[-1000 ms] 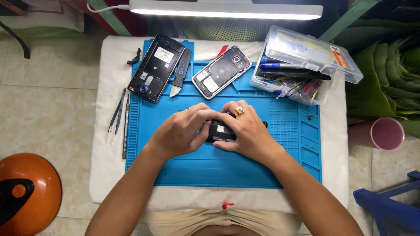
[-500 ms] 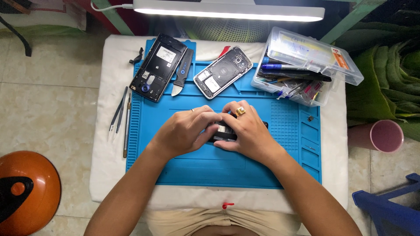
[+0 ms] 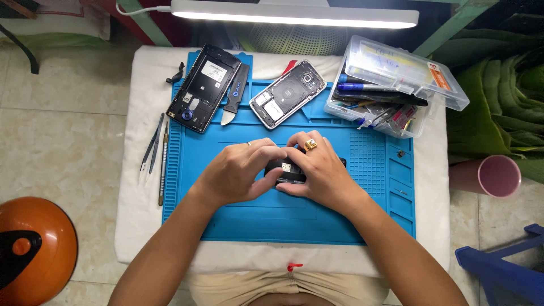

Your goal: Removing multiple small screws from the back of a smartphone using a manual precision screwdriver on a blue repair mat.

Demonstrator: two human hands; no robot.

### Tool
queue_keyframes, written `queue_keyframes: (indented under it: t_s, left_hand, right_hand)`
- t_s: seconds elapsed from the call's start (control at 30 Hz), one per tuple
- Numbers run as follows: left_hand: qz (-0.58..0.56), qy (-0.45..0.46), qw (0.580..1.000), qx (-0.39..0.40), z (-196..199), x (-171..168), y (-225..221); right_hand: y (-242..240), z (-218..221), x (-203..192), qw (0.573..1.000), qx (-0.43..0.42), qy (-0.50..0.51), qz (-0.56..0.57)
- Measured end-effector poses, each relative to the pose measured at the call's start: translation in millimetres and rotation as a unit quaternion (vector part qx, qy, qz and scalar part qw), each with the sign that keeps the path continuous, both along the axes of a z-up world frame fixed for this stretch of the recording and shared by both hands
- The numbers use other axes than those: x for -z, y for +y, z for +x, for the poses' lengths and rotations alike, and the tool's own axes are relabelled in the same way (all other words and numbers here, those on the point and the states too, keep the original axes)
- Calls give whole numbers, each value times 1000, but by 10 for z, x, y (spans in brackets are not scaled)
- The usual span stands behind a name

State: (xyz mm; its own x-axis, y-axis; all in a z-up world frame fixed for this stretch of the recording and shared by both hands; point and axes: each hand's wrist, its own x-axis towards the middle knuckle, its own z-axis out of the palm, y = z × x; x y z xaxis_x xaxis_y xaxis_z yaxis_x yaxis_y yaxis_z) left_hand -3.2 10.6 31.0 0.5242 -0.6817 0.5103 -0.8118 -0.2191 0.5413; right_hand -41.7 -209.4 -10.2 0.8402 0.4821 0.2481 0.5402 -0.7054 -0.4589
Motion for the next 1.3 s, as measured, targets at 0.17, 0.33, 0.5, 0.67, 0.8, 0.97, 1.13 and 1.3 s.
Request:
queue_keyframes:
  t_s: [0.17,0.33,0.5,0.67,0.8,0.97,1.13,1.3]
  left_hand:
    - [-4,1,1000,-2,-5,-67,-16]
    - [3,2,1000,-4,4,1,-12]
    - [-3,-4,1000,-19,-24,-55,-46]
    - [-5,7,1000,-7,0,0,-18]
    - [-18,21,1000,-5,0,-32,-26]
    - [-48,-11,998,-35,41,199,35]
    - [-106,-55,990,-71,93,388,97]
    - [-54,-6,997,-52,43,420,217]
  right_hand:
    - [-2,-2,-17,1000,-1,4,1]
    - [9,-2,-37,1000,2,7,-3]
    - [-6,-2,-5,1000,-1,3,-3]
    - [8,7,-63,1000,-1,3,-3]
    - [9,0,-70,1000,-1,7,-3]
    - [29,-13,-121,1000,2,-15,-3]
    - [32,-106,-398,991,0,-127,40]
    - [-226,-719,-1352,978,-162,-49,123]
